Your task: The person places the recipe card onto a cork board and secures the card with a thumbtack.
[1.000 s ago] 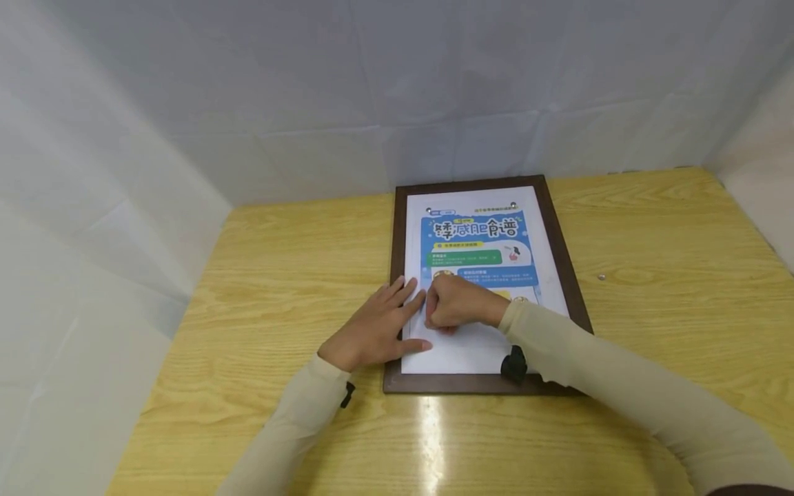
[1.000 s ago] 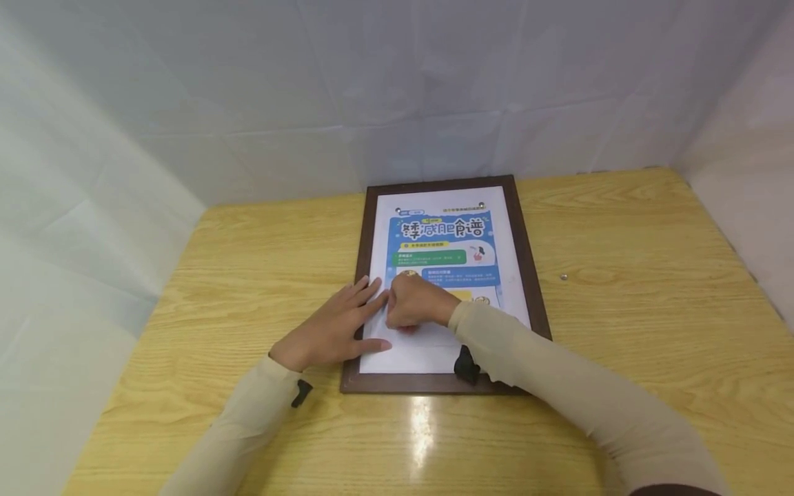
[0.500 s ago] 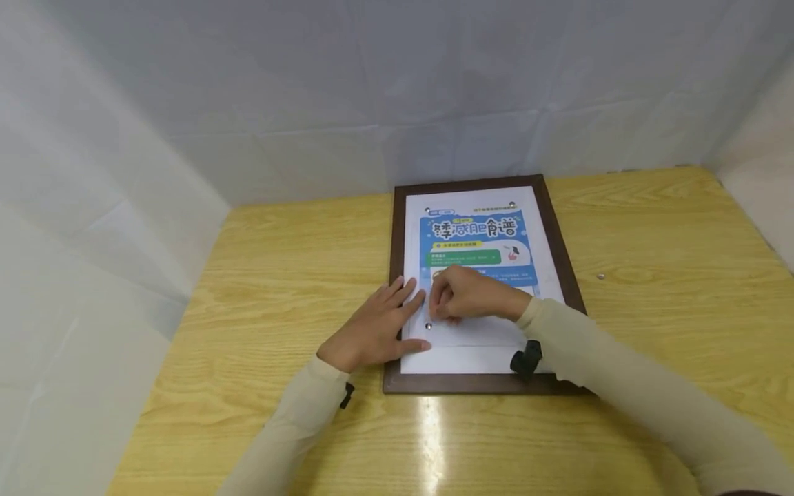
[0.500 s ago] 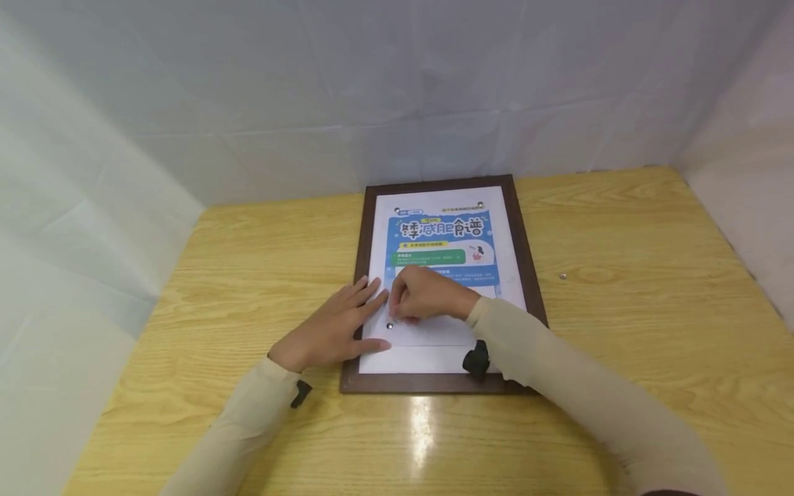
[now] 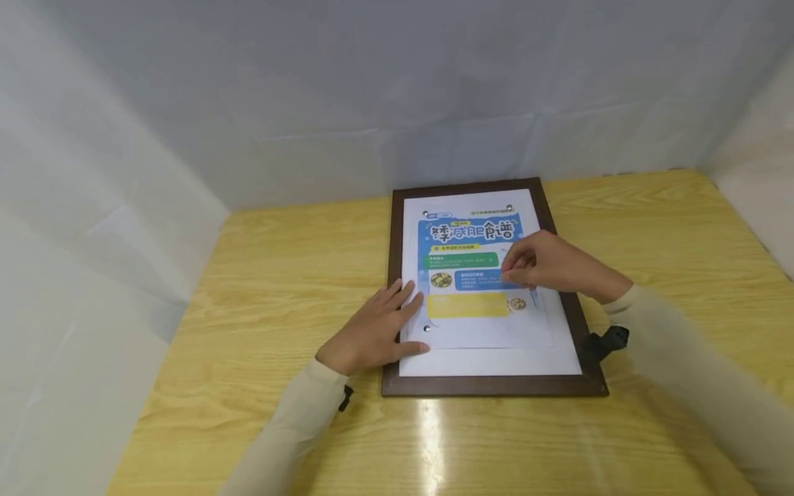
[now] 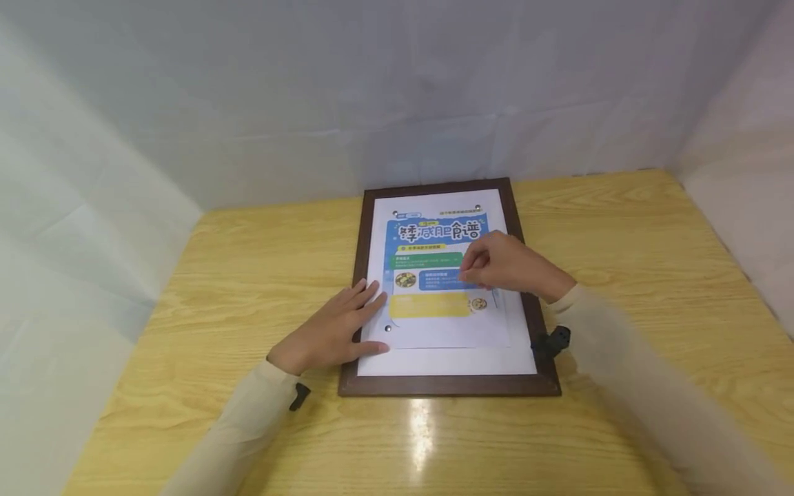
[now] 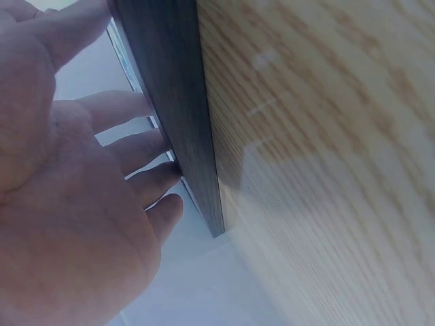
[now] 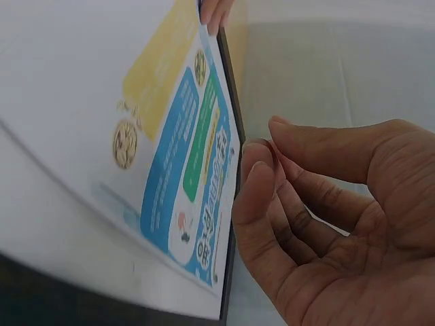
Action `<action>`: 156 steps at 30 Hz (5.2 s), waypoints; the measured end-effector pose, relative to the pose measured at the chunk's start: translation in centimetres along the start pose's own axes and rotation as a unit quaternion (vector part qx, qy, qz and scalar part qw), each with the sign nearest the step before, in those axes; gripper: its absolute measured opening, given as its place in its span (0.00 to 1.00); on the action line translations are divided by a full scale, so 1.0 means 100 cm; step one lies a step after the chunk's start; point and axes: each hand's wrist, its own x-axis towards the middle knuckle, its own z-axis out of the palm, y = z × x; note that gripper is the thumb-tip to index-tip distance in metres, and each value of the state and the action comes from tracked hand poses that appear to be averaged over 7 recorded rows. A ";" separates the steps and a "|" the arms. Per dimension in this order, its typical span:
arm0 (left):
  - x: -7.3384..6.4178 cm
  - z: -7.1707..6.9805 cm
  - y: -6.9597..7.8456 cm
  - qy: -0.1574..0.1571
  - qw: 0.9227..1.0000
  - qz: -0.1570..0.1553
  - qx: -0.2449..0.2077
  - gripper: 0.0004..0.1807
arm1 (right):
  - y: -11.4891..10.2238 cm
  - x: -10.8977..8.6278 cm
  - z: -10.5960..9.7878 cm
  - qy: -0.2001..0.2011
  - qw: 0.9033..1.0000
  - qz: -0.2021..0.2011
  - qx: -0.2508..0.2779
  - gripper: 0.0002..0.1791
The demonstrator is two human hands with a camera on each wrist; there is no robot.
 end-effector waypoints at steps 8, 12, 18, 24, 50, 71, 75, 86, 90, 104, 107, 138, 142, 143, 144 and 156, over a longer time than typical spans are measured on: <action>-0.003 0.000 -0.003 0.002 1.000 -0.002 -0.003 0.48 | 0.036 -0.023 -0.032 0.056 0.995 0.067 -0.039 0.12; -0.004 -0.001 -0.004 0.010 1.000 0.003 -0.007 0.47 | 0.055 -0.036 -0.044 0.066 0.994 0.077 -0.048 0.16; -0.004 -0.001 -0.004 0.009 1.000 0.004 -0.012 0.48 | 0.080 -0.051 -0.054 0.066 0.994 0.085 -0.032 0.19; -0.004 -0.001 -0.003 0.009 1.000 0.001 -0.016 0.47 | 0.097 -0.057 -0.057 0.067 0.991 0.108 -0.047 0.22; -0.007 -0.001 -0.001 0.011 1.000 0.006 -0.022 0.47 | 0.119 -0.056 -0.041 0.079 0.990 0.116 -0.023 0.14; -0.006 0.000 -0.002 0.010 1.000 0.011 -0.015 0.47 | 0.085 -0.065 -0.040 0.107 0.991 0.074 -0.031 0.14; -0.006 0.000 -0.003 0.011 1.000 0.014 -0.014 0.47 | 0.078 -0.064 -0.039 0.102 0.992 0.071 -0.023 0.16; -0.004 -0.001 -0.003 0.010 1.000 0.012 -0.013 0.47 | 0.074 -0.060 -0.035 0.088 0.994 0.065 -0.002 0.12; -0.004 -0.001 -0.003 0.013 1.000 0.008 -0.011 0.47 | 0.071 -0.058 -0.031 0.086 0.994 0.072 -0.004 0.12; -0.003 0.000 -0.004 0.009 1.000 0.003 -0.011 0.47 | 0.057 -0.048 -0.013 0.073 0.995 0.067 -0.022 0.09; -0.003 0.000 -0.004 0.008 1.000 0.002 -0.010 0.47 | 0.055 -0.046 -0.010 0.067 0.995 0.067 -0.022 0.09; -0.002 0.003 -0.005 0.010 1.000 -0.001 -0.014 0.47 | 0.043 -0.044 0.013 0.015 0.999 0.009 0.049 0.09; -0.002 0.003 -0.005 0.011 1.000 0.003 -0.011 0.47 | 0.043 -0.042 0.014 0.011 0.999 0.003 0.036 0.08; -0.002 0.003 -0.005 0.012 1.000 0.004 -0.011 0.47 | 0.043 -0.042 0.014 0.010 0.999 -0.001 0.032 0.08; -0.002 0.003 -0.005 0.013 1.000 0.006 -0.009 0.47 | 0.043 -0.042 0.014 0.010 0.999 -0.004 0.031 0.08; -0.003 0.004 -0.004 0.009 1.000 -0.003 -0.008 0.48 | 0.045 -0.040 0.023 -0.011 0.998 0.025 0.056 0.04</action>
